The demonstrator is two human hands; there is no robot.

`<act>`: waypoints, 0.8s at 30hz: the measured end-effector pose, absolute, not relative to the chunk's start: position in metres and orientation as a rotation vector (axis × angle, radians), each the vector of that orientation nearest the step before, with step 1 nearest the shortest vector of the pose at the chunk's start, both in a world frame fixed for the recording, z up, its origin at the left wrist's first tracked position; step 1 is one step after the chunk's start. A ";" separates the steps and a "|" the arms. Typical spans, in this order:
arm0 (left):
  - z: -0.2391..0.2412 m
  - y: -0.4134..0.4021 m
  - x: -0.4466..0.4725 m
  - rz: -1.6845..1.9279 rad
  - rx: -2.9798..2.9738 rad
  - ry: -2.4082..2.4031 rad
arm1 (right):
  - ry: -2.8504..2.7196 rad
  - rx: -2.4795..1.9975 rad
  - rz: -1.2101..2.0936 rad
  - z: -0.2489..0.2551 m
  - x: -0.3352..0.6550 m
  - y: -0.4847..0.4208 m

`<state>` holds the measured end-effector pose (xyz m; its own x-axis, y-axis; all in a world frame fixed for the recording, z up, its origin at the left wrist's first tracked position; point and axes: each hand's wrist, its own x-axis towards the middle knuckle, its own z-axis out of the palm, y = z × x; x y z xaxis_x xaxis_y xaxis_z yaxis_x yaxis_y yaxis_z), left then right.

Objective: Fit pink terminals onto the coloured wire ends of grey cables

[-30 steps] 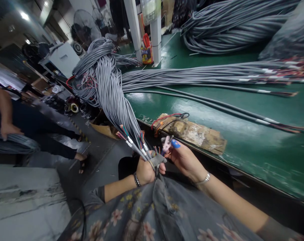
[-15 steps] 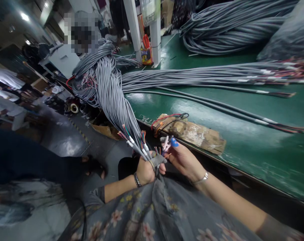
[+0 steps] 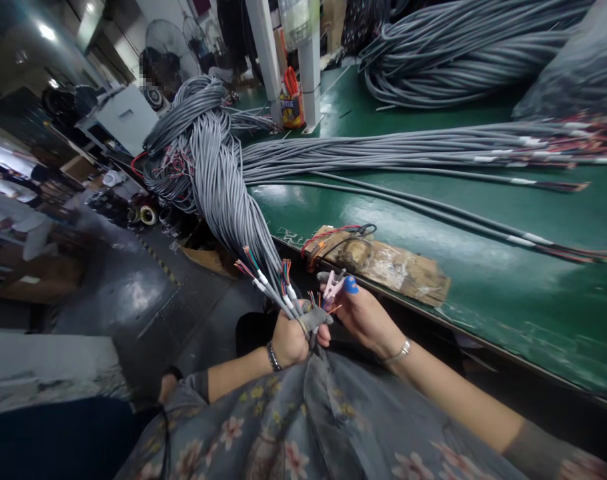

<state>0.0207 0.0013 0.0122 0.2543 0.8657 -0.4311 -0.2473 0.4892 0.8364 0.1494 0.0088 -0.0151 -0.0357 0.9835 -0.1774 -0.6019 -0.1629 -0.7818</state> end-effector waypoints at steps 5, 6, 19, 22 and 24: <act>0.014 0.002 0.022 0.845 0.738 1.063 | -0.405 -0.742 1.626 -0.018 0.148 0.013; 0.014 0.002 0.022 0.845 0.737 1.068 | -0.393 -0.736 1.630 -0.019 0.147 0.013; 0.018 -0.006 0.015 0.837 0.761 1.095 | -0.393 -0.694 1.722 -0.008 0.150 0.008; 0.017 -0.005 0.017 0.880 0.721 1.083 | -0.412 -0.723 1.685 -0.009 0.150 0.007; 0.016 -0.004 0.019 0.899 0.701 1.062 | -0.411 -0.739 1.678 -0.009 0.151 0.007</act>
<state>0.0189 -0.0044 0.0157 0.2130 0.8797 -0.4251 -0.2739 0.4714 0.8383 0.1510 0.0075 -0.0086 -0.1017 0.9632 -0.2489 -0.7389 -0.2407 -0.6294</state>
